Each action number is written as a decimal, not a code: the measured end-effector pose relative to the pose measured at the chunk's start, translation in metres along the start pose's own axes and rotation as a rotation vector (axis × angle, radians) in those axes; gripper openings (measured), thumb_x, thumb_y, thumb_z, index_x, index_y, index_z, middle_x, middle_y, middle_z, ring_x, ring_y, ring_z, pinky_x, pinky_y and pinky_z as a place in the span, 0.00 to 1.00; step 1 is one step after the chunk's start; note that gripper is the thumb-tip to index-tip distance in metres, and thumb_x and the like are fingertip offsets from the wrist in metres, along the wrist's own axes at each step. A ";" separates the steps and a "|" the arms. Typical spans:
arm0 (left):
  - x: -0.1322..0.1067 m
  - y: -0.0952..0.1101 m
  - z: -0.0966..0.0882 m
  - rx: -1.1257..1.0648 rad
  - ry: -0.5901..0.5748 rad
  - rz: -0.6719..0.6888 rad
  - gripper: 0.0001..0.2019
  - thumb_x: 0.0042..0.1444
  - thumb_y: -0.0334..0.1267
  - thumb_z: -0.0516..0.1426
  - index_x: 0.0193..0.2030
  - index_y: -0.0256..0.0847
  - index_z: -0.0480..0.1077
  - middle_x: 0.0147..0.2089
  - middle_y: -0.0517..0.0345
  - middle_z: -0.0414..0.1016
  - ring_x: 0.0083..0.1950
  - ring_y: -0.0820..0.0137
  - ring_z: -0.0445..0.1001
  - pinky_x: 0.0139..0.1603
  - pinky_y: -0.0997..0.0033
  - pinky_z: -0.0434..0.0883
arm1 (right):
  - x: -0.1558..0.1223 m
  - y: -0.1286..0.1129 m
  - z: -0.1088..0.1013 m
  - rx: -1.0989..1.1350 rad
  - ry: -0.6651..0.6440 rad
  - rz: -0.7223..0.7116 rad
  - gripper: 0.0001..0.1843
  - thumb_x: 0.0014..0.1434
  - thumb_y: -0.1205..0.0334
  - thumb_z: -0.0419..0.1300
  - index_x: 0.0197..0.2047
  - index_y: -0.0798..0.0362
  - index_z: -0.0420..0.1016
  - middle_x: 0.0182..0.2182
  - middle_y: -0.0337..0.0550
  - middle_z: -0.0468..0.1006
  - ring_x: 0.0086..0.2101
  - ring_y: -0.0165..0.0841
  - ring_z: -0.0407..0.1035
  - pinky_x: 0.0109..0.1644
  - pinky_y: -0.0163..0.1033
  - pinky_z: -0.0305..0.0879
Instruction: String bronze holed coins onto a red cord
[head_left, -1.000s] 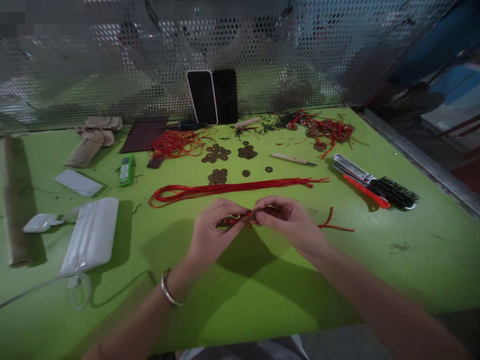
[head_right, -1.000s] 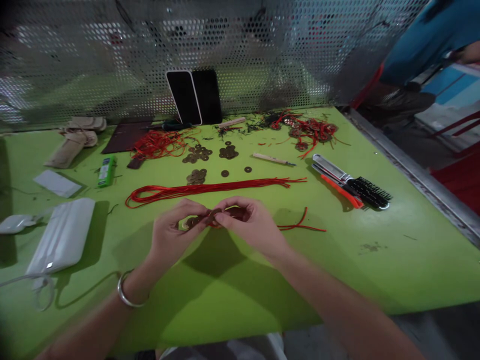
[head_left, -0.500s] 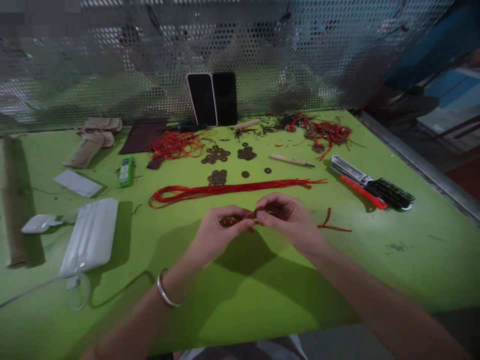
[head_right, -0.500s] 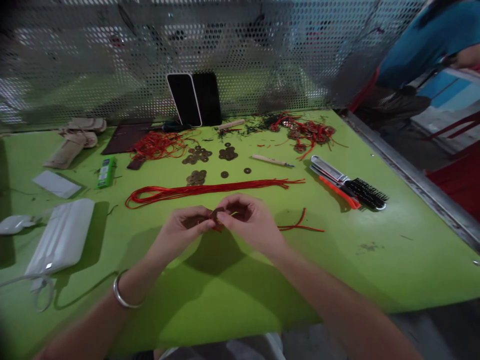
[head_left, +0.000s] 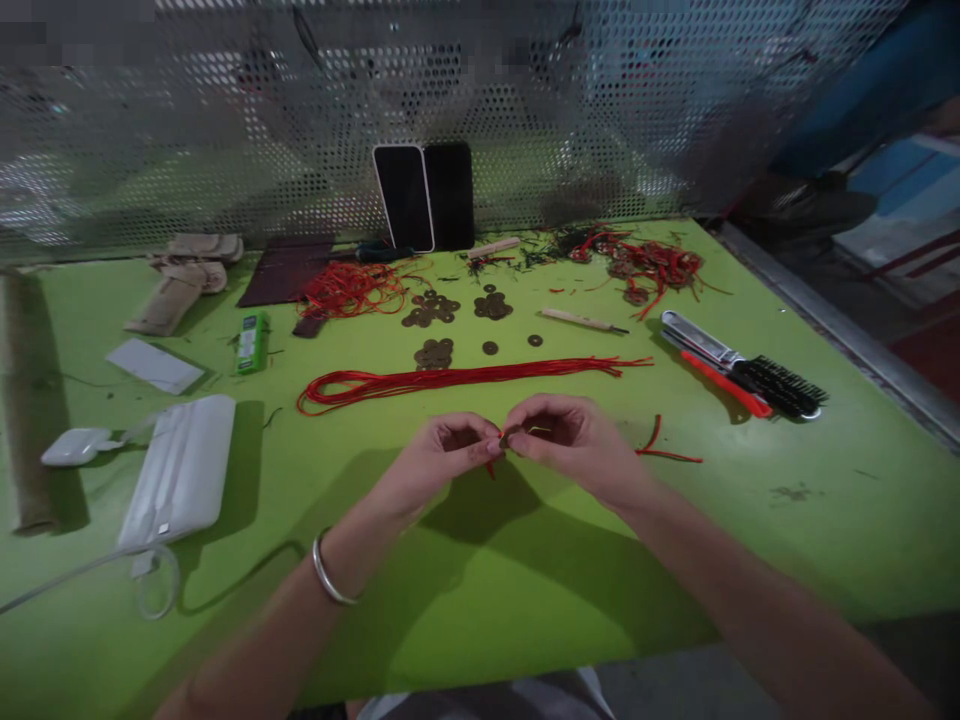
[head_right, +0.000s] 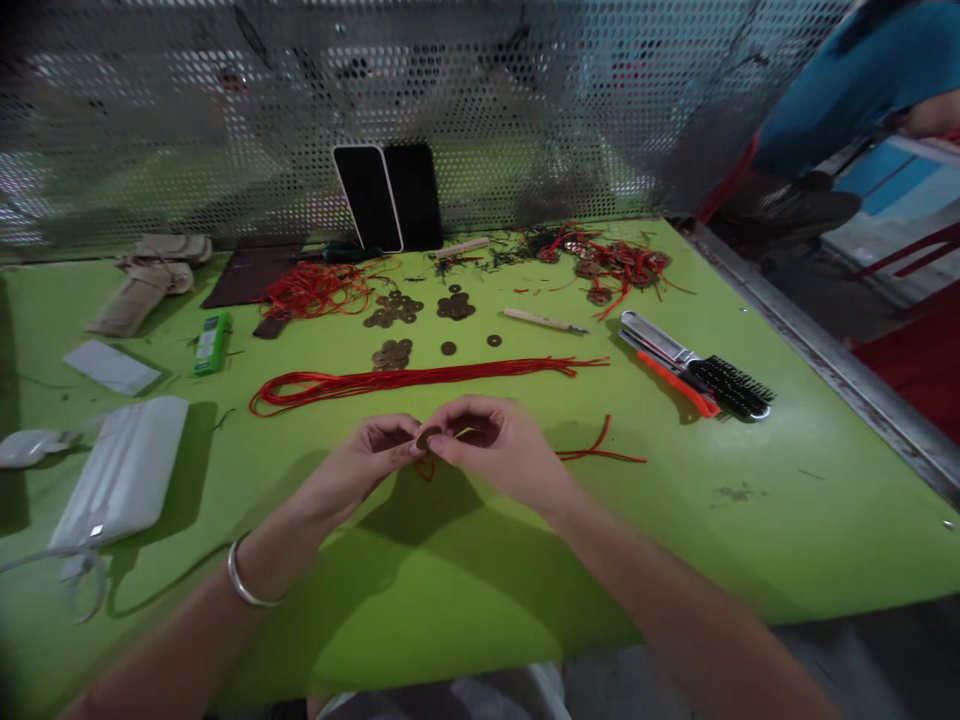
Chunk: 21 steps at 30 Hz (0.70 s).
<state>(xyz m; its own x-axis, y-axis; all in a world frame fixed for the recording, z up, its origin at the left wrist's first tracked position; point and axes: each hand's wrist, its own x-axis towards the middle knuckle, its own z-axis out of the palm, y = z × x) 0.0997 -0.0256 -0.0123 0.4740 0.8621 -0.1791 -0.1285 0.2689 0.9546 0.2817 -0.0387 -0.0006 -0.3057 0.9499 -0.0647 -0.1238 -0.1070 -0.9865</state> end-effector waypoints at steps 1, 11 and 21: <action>0.000 0.000 0.000 -0.004 0.005 0.011 0.09 0.44 0.41 0.68 0.29 0.40 0.76 0.28 0.59 0.77 0.28 0.75 0.74 0.33 0.74 0.74 | 0.000 -0.001 0.000 -0.004 0.003 0.001 0.08 0.47 0.60 0.69 0.32 0.51 0.78 0.30 0.39 0.79 0.32 0.30 0.72 0.40 0.38 0.71; -0.007 -0.001 0.006 0.546 0.288 0.475 0.05 0.48 0.29 0.63 0.32 0.42 0.77 0.31 0.58 0.77 0.34 0.71 0.75 0.32 0.72 0.76 | 0.002 0.003 -0.005 0.048 -0.001 0.049 0.11 0.51 0.58 0.67 0.39 0.50 0.79 0.30 0.39 0.78 0.29 0.26 0.70 0.38 0.36 0.69; -0.008 -0.005 0.006 0.635 0.379 0.603 0.07 0.48 0.28 0.63 0.33 0.43 0.76 0.31 0.60 0.77 0.34 0.72 0.74 0.30 0.75 0.75 | -0.003 0.002 0.000 -0.026 0.054 -0.068 0.09 0.53 0.60 0.66 0.39 0.50 0.76 0.33 0.39 0.78 0.35 0.28 0.73 0.41 0.35 0.72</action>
<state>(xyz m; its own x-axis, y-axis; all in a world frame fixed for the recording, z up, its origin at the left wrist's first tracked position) 0.1013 -0.0362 -0.0139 0.1540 0.8914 0.4263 0.2912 -0.4533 0.8425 0.2825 -0.0416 -0.0025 -0.2464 0.9692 -0.0042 -0.1176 -0.0342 -0.9925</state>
